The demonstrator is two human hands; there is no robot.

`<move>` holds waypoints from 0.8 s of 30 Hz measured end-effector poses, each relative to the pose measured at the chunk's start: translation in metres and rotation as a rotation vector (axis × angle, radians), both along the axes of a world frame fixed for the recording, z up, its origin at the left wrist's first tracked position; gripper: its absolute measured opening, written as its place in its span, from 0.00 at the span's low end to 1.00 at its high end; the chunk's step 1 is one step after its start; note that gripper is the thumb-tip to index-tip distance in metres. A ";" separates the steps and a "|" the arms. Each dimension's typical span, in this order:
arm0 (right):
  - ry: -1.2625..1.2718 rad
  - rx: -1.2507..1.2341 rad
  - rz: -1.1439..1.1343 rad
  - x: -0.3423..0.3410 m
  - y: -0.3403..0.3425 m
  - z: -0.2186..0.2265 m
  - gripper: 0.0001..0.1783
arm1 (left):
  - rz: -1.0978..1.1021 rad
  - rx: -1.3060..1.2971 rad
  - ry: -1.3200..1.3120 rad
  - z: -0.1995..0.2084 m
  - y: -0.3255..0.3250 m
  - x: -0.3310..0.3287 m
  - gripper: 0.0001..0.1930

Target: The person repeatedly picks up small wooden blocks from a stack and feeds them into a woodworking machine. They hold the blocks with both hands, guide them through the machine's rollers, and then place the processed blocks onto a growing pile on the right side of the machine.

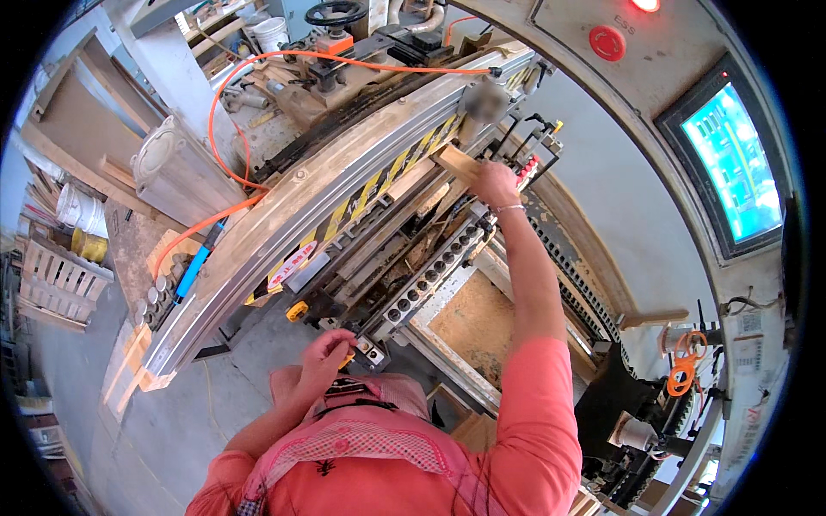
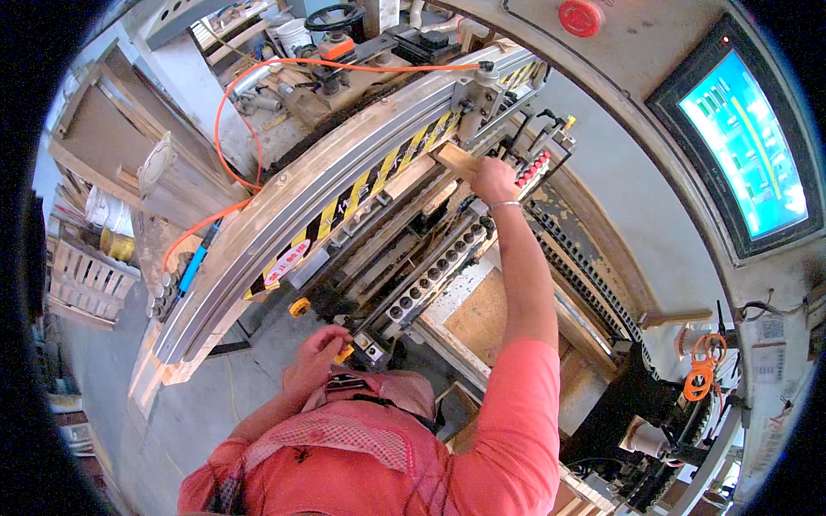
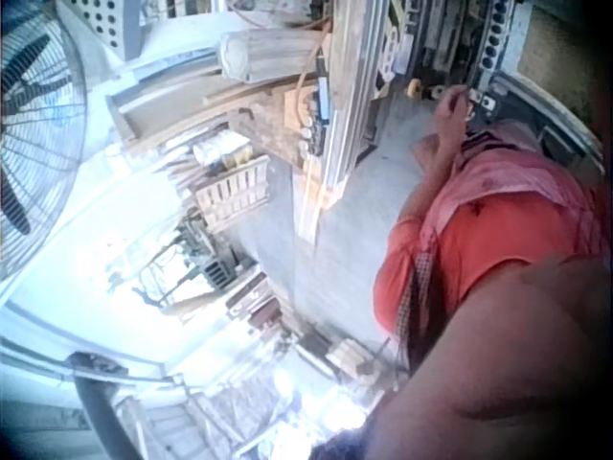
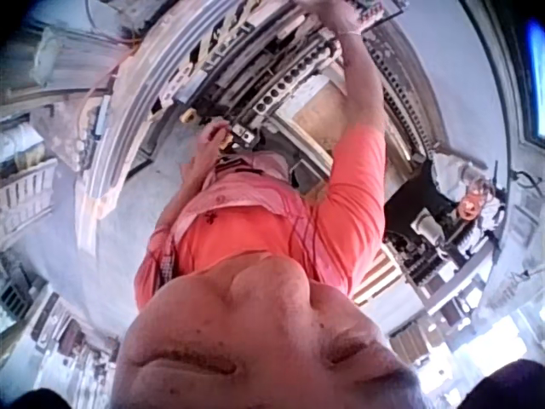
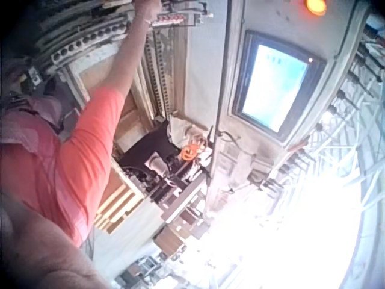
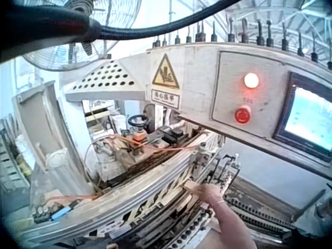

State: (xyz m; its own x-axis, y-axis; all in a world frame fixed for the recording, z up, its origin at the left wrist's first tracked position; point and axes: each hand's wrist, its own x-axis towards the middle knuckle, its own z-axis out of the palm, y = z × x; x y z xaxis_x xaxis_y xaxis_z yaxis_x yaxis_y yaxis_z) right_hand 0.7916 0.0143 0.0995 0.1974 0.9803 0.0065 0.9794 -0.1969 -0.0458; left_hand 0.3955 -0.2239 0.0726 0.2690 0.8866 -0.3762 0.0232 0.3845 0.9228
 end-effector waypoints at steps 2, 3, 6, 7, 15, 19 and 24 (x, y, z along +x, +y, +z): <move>-0.011 0.138 0.013 0.002 -0.021 0.009 0.13 | -0.033 -0.006 -0.086 -0.007 0.012 0.009 0.09; -0.050 0.131 -0.015 0.006 -0.036 0.012 0.13 | -0.064 -0.024 -0.103 -0.005 0.024 0.019 0.10; 0.149 -0.024 0.071 -0.021 -0.090 0.044 0.20 | -0.144 0.043 -0.233 -0.013 0.055 0.051 0.17; 0.250 -0.041 0.151 -0.031 -0.109 0.048 0.22 | -0.168 0.022 -0.285 -0.019 0.065 0.066 0.21; 0.684 -0.215 0.201 -0.106 -0.173 0.056 0.25 | -0.301 -0.036 -0.556 -0.024 0.086 0.122 0.21; 0.650 -0.148 0.146 -0.078 -0.154 0.054 0.22 | -0.254 -0.043 -0.526 -0.032 0.088 0.109 0.18; 0.148 -0.002 -0.005 -0.025 -0.070 0.040 0.24 | -0.075 0.031 -0.389 -0.048 0.070 0.074 0.16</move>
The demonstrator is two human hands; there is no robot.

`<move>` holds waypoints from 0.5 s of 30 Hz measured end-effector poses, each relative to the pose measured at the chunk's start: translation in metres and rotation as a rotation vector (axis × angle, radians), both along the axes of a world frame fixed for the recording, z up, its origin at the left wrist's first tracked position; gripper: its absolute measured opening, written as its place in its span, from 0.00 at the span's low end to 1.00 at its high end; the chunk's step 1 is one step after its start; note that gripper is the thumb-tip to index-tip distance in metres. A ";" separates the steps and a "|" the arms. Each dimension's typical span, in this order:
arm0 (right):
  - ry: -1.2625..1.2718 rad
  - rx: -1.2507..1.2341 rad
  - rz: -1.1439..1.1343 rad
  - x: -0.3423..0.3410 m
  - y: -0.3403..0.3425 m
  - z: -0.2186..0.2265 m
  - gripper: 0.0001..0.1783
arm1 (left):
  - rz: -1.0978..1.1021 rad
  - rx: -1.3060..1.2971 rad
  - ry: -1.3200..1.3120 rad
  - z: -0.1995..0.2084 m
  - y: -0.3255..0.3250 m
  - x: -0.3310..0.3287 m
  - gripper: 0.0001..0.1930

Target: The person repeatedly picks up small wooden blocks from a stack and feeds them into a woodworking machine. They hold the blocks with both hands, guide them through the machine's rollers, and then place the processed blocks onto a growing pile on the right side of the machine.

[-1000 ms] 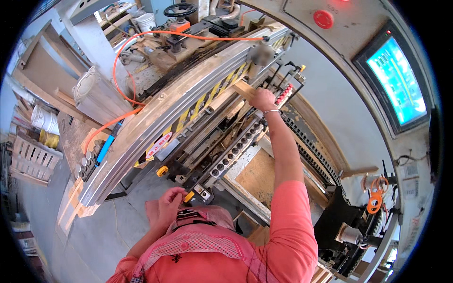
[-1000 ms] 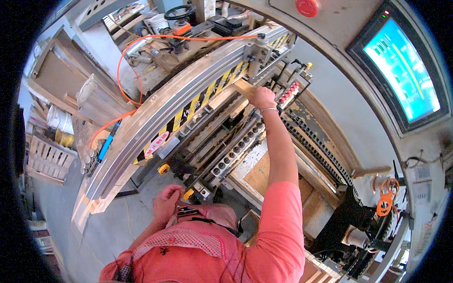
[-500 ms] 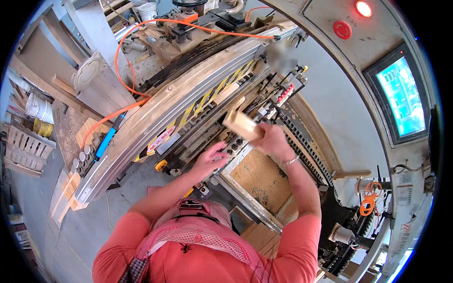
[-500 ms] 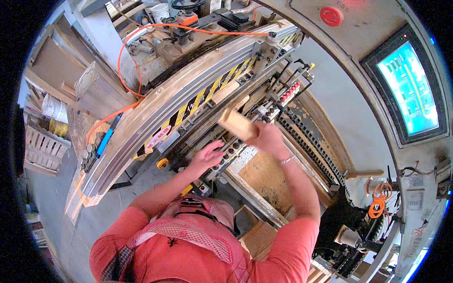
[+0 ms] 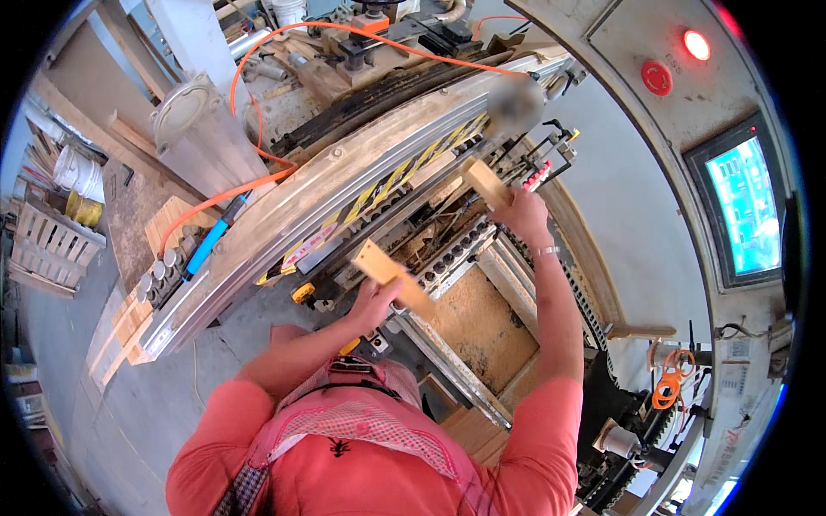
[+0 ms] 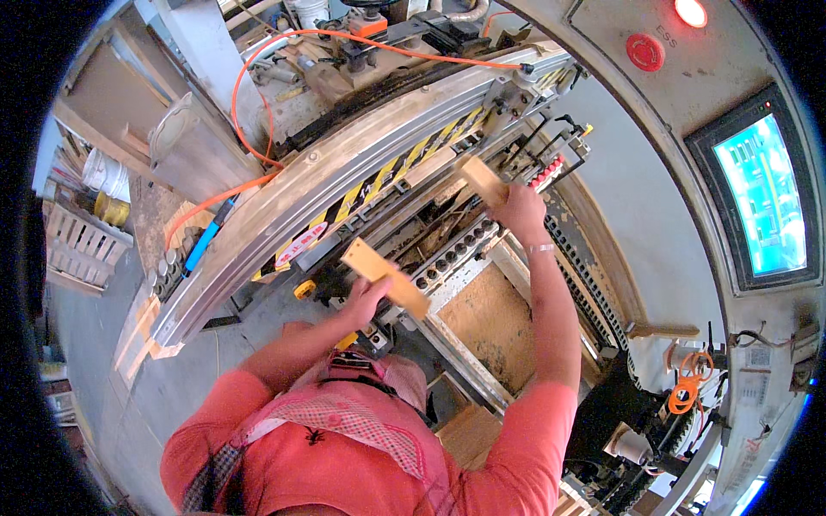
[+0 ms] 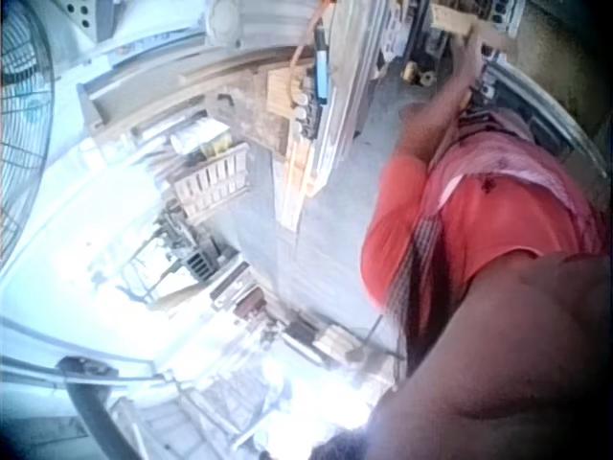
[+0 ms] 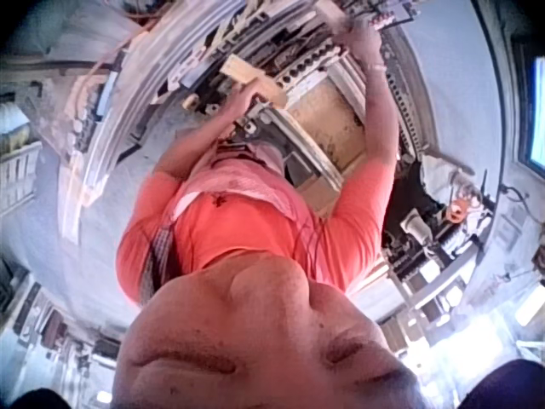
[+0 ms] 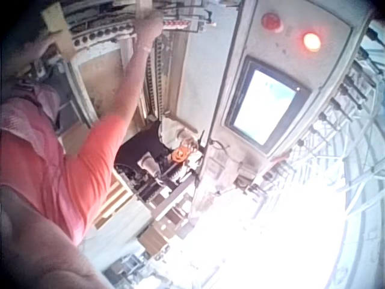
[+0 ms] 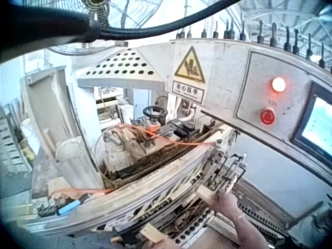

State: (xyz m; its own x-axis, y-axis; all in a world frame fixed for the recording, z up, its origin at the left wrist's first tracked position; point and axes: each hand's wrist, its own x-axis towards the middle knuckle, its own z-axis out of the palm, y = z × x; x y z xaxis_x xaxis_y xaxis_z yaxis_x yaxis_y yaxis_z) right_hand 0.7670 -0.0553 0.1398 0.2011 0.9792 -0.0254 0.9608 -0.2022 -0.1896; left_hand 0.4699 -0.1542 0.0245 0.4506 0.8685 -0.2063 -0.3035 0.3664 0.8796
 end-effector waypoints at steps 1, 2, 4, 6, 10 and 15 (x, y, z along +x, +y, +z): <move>-0.009 -0.010 -0.019 0.010 0.019 -0.008 0.24 | 0.017 0.011 0.063 0.003 -0.008 -0.008 0.15; -0.022 -0.022 -0.046 0.019 0.034 -0.015 0.24 | 0.026 0.021 0.122 0.005 -0.016 -0.016 0.14; -0.054 -0.025 -0.027 0.021 0.060 -0.028 0.23 | 0.096 0.203 0.162 -0.006 -0.030 -0.027 0.12; -0.087 -0.051 -0.007 0.015 0.075 -0.038 0.23 | 0.080 0.343 0.259 -0.002 -0.035 -0.038 0.11; -0.124 -0.143 -0.030 0.007 0.089 -0.061 0.23 | 0.094 0.305 0.333 0.004 -0.047 -0.047 0.10; -0.083 -0.033 0.011 0.008 0.082 -0.069 0.22 | 0.096 0.376 0.422 -0.001 -0.049 -0.048 0.09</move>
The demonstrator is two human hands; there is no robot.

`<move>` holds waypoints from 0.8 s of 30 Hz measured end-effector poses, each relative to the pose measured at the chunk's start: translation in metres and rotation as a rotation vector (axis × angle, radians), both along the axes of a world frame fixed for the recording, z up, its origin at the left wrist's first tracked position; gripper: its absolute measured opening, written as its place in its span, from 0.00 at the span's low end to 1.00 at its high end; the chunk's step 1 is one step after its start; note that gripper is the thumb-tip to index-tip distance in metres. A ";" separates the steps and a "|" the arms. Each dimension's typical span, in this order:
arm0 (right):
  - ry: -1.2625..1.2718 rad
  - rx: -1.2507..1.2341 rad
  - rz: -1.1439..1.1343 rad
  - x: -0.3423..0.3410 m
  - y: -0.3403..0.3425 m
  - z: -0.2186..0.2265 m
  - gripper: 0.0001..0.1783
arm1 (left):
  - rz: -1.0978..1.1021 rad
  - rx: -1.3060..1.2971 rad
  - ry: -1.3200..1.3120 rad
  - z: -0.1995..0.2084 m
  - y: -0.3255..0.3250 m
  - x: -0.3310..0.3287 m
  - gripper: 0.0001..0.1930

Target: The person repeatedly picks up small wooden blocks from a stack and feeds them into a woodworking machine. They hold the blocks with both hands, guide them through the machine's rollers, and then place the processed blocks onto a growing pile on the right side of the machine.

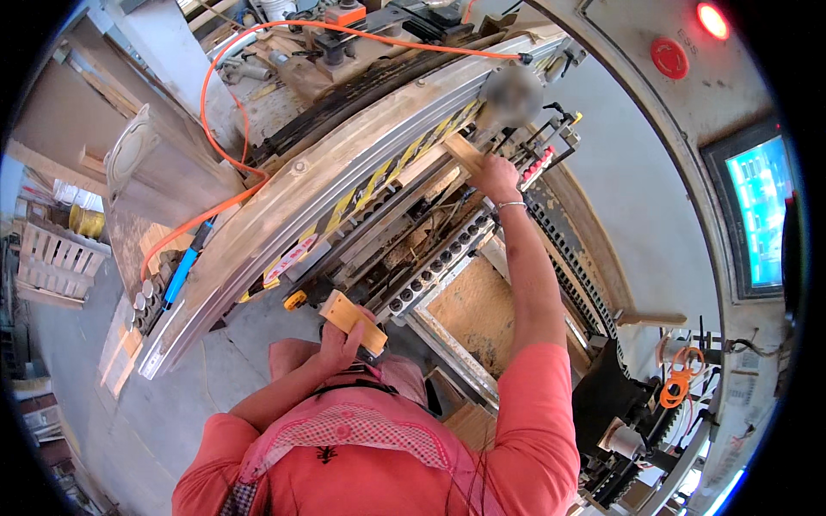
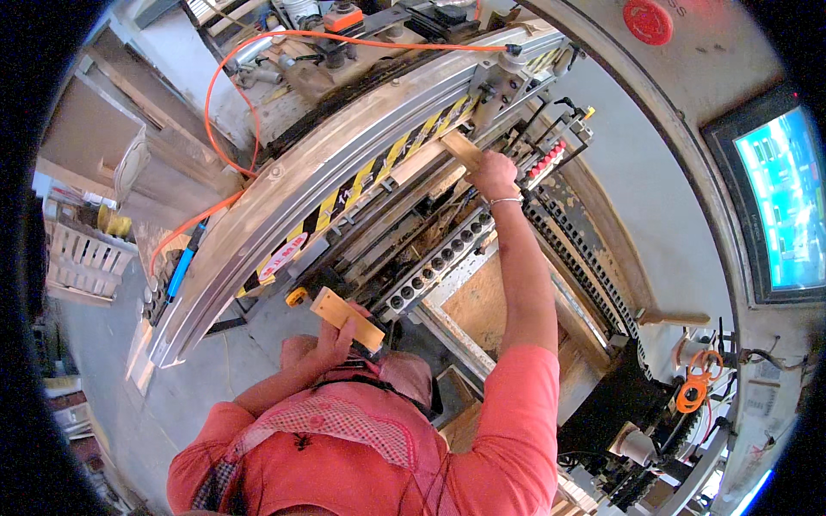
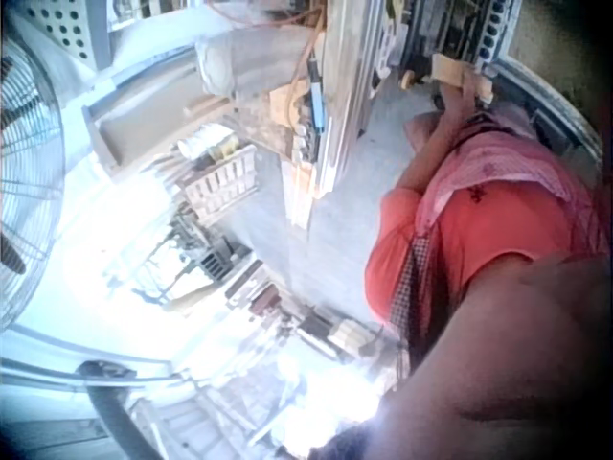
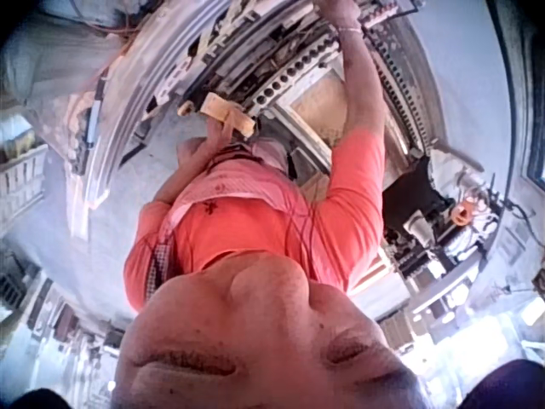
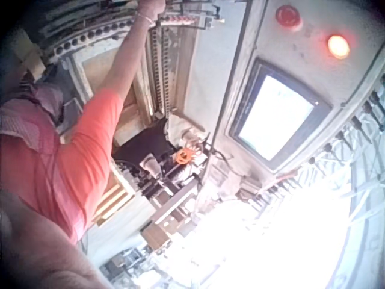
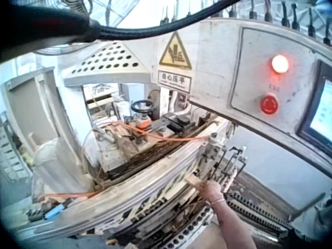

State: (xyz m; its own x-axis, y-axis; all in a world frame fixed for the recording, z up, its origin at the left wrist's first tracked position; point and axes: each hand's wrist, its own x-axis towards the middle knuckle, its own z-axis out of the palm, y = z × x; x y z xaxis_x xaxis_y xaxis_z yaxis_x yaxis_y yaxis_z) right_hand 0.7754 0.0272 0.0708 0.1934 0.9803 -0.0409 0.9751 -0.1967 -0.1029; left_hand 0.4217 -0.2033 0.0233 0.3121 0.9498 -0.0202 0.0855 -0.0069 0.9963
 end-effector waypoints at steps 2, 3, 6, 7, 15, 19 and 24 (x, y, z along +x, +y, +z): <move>0.018 0.057 0.039 0.007 -0.002 -0.007 0.23 | -0.024 0.074 0.024 0.003 0.004 -0.001 0.09; 0.018 0.072 0.046 0.010 -0.001 -0.009 0.23 | -0.036 0.111 0.034 0.004 0.005 -0.001 0.09; 0.018 0.051 0.042 0.011 0.002 -0.007 0.23 | 0.067 0.100 -0.124 -0.005 0.001 0.003 0.10; 0.020 0.032 0.039 0.008 0.003 -0.006 0.23 | 0.028 0.088 -0.083 -0.009 0.000 0.001 0.11; -0.039 0.040 0.006 0.002 0.006 -0.010 0.22 | -0.067 0.194 0.039 -0.012 0.001 -0.005 0.13; -0.054 0.002 0.035 0.001 0.007 -0.005 0.23 | -0.046 0.129 0.113 -0.005 -0.001 -0.005 0.12; -0.053 0.084 0.072 0.003 0.009 -0.009 0.23 | -0.034 0.157 0.088 -0.015 -0.001 -0.006 0.13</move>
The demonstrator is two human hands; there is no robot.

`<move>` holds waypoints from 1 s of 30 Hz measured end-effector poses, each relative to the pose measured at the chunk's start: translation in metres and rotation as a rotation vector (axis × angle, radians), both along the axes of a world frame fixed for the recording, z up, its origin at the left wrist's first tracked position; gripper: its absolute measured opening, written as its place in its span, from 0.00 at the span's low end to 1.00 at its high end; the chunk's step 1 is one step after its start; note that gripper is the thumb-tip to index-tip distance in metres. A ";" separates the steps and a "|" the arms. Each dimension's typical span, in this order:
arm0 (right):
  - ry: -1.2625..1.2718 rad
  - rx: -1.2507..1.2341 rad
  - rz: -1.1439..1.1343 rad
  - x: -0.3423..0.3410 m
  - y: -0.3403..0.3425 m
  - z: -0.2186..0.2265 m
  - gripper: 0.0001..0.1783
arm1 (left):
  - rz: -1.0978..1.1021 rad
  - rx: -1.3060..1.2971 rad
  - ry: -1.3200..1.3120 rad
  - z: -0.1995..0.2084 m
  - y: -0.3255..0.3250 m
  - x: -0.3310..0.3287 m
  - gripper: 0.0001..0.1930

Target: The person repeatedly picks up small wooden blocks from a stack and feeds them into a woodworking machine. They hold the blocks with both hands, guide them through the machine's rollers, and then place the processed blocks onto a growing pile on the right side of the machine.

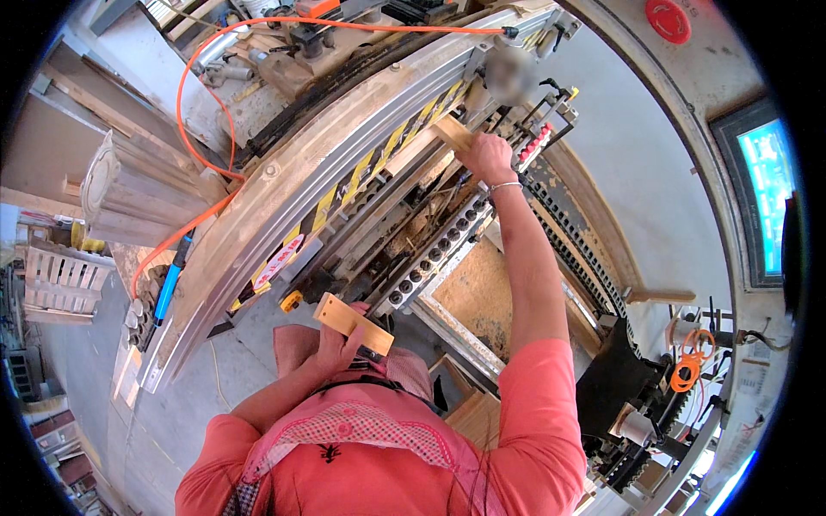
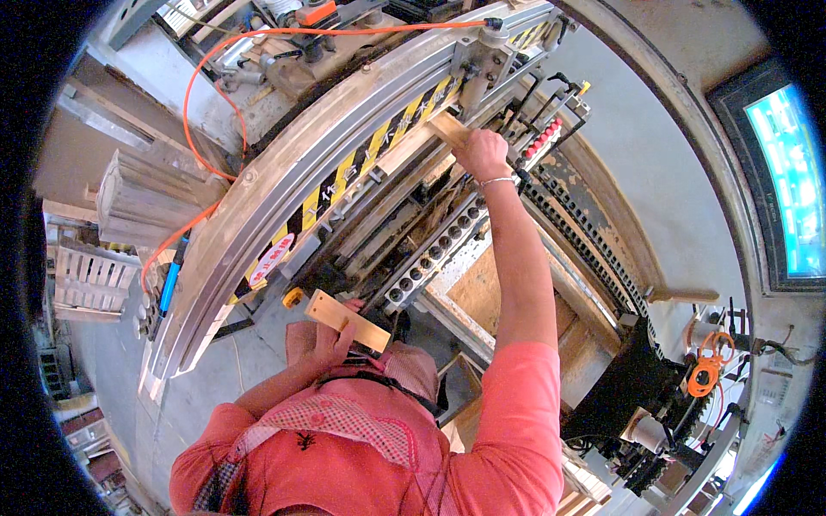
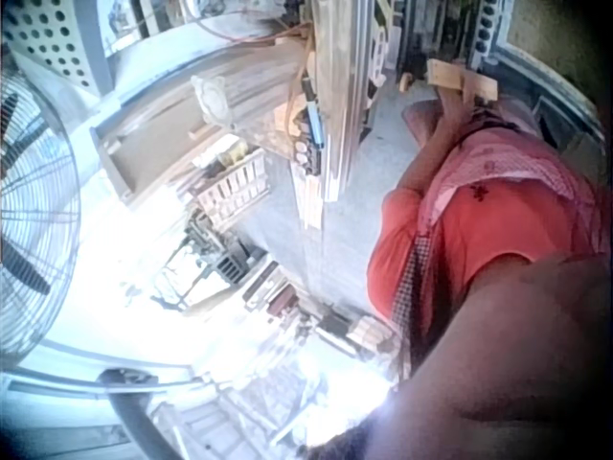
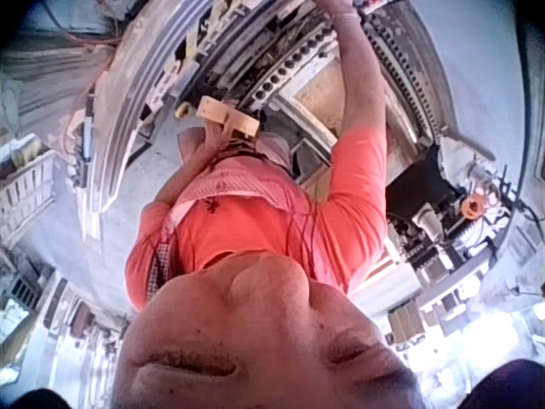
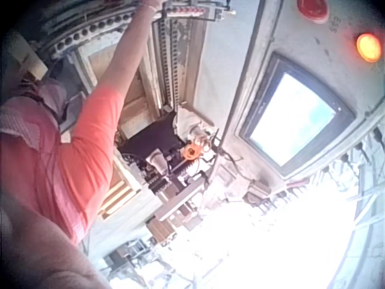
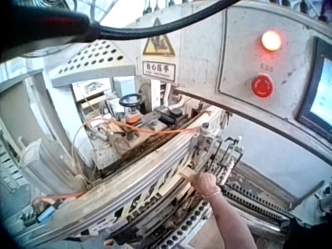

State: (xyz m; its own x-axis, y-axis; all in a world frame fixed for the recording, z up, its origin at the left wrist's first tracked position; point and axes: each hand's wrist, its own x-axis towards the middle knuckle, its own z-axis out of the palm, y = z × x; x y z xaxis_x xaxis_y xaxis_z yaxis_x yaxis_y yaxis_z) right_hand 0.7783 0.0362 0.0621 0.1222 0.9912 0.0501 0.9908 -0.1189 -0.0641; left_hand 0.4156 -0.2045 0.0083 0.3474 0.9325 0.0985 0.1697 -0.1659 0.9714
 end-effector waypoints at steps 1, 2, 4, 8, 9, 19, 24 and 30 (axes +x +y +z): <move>0.005 -0.019 -0.008 -0.001 0.000 0.003 0.24 | 0.005 0.000 -0.013 0.001 0.000 0.000 0.13; 0.010 -0.038 -0.016 -0.003 0.001 0.006 0.25 | 0.010 -0.001 -0.025 0.002 0.000 0.001 0.13; -0.002 -0.030 -0.011 -0.004 0.004 0.005 0.25 | 0.010 -0.006 -0.027 0.004 0.000 0.002 0.13; 0.037 -0.018 -0.041 -0.009 0.006 0.006 0.24 | 0.022 -0.025 -0.006 0.010 0.001 0.002 0.12; 0.032 -0.029 -0.040 -0.010 0.006 0.008 0.24 | 0.026 -0.030 -0.010 0.012 0.001 0.003 0.12; 0.049 -0.057 -0.082 -0.014 0.008 0.009 0.22 | 0.048 -0.008 -0.021 0.003 0.001 0.004 0.12; 0.033 -0.034 -0.070 -0.012 0.008 0.008 0.19 | 0.019 -0.047 -0.056 0.001 0.003 0.004 0.13; 0.010 -0.048 -0.073 -0.013 0.010 0.006 0.17 | 0.007 -0.048 -0.033 0.005 0.002 0.003 0.13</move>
